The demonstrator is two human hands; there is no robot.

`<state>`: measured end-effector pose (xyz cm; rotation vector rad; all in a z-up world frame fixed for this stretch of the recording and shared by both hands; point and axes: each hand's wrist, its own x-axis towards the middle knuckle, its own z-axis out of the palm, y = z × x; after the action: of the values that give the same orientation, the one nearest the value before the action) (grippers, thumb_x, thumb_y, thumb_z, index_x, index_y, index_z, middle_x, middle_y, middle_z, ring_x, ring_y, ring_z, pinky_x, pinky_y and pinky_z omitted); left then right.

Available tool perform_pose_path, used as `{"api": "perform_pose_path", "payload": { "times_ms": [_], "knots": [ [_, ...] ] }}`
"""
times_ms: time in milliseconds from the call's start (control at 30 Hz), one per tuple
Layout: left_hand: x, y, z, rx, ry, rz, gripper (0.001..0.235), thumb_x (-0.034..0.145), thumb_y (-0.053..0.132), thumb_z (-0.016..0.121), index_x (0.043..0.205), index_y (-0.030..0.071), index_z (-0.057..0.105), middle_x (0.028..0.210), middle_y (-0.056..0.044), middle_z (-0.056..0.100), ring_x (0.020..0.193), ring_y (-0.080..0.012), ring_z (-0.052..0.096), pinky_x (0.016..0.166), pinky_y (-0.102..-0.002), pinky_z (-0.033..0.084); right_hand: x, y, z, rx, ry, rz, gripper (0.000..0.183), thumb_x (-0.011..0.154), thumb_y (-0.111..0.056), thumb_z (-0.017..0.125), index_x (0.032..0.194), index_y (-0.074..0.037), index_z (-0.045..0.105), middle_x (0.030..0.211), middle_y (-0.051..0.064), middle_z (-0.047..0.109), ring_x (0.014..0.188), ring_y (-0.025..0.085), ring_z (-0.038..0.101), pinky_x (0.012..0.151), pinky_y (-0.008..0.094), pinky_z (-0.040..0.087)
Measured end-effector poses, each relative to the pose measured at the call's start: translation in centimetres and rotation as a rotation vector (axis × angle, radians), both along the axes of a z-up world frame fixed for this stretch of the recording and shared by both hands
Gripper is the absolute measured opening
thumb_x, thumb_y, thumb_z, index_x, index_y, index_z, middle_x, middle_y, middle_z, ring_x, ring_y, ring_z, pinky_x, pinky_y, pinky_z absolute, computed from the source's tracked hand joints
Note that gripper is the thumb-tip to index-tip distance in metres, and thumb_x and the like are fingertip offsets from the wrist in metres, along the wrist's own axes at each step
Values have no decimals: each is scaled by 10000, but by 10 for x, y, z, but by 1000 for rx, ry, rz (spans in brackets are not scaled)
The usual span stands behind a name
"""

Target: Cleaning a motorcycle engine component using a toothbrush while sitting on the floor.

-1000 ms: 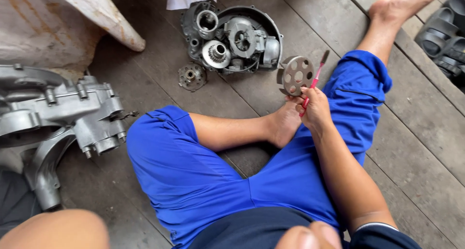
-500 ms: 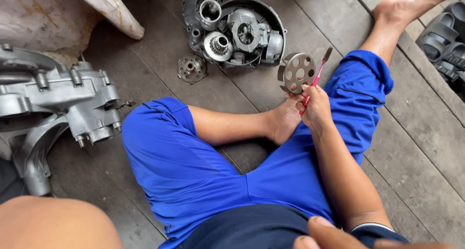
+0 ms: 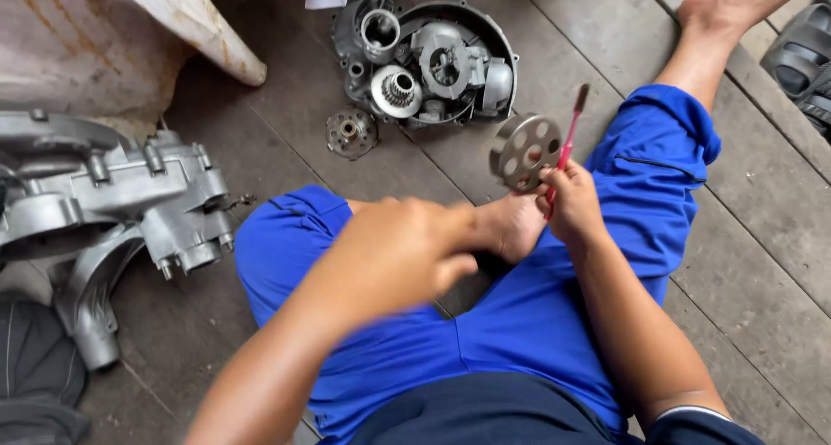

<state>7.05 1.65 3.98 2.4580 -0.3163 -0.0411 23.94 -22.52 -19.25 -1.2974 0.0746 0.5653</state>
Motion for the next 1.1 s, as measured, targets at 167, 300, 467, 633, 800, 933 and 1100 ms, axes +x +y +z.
{"api": "perform_pose_path", "payload": {
  "times_ms": [167,300,467,633,800,933,1100],
  "knots": [
    [29,28,-164,-1014,139,396,559,1011,523,471,1472,206,488,1218,-91,663,1178,-225,572,877,-372,488,-38,27,45,8,-85,64,70,859,94,582,902,39,581,608,95,481,375,119,443,283,211,295],
    [29,-24,-159,-1900,159,198,855,960,639,412,1640,141,267,1479,-90,541,1309,-227,536,1034,-465,500,-44,36,38,35,-136,134,127,871,108,614,975,41,644,551,106,430,311,140,448,232,262,301],
    [34,-3,-167,-2627,341,192,773,845,584,680,1464,142,541,1369,-266,596,1227,-523,578,879,-575,602,-53,72,118,-680,-1014,264,539,878,-274,779,1391,-151,668,1059,74,773,1142,290,676,1080,445,464],
    [36,24,-185,-2470,280,442,554,921,586,574,1293,176,602,1298,-215,647,1153,-459,642,913,-657,541,-59,65,88,-647,-1134,257,319,1018,-247,585,1277,-98,698,1012,35,757,846,253,718,849,395,557],
    [48,21,-235,-2310,126,377,722,956,571,491,1594,258,364,1425,-224,567,1270,-433,577,894,-608,559,-69,57,36,-746,-1189,415,313,950,-225,634,1237,-179,751,962,-16,768,837,210,751,814,347,593],
    [45,17,-239,-2446,196,429,749,907,620,521,1549,245,434,1321,-269,612,1211,-538,573,927,-667,525,-50,59,33,-766,-1289,396,242,943,-173,668,1171,-121,729,934,90,738,952,333,706,891,408,550],
    [42,19,-226,-2498,226,526,748,871,545,536,1534,207,459,1387,-313,563,1153,-502,625,777,-629,600,-58,37,-19,-809,-1309,394,188,897,-223,724,1078,-173,741,795,0,692,750,228,705,773,348,578]
  ]
}}
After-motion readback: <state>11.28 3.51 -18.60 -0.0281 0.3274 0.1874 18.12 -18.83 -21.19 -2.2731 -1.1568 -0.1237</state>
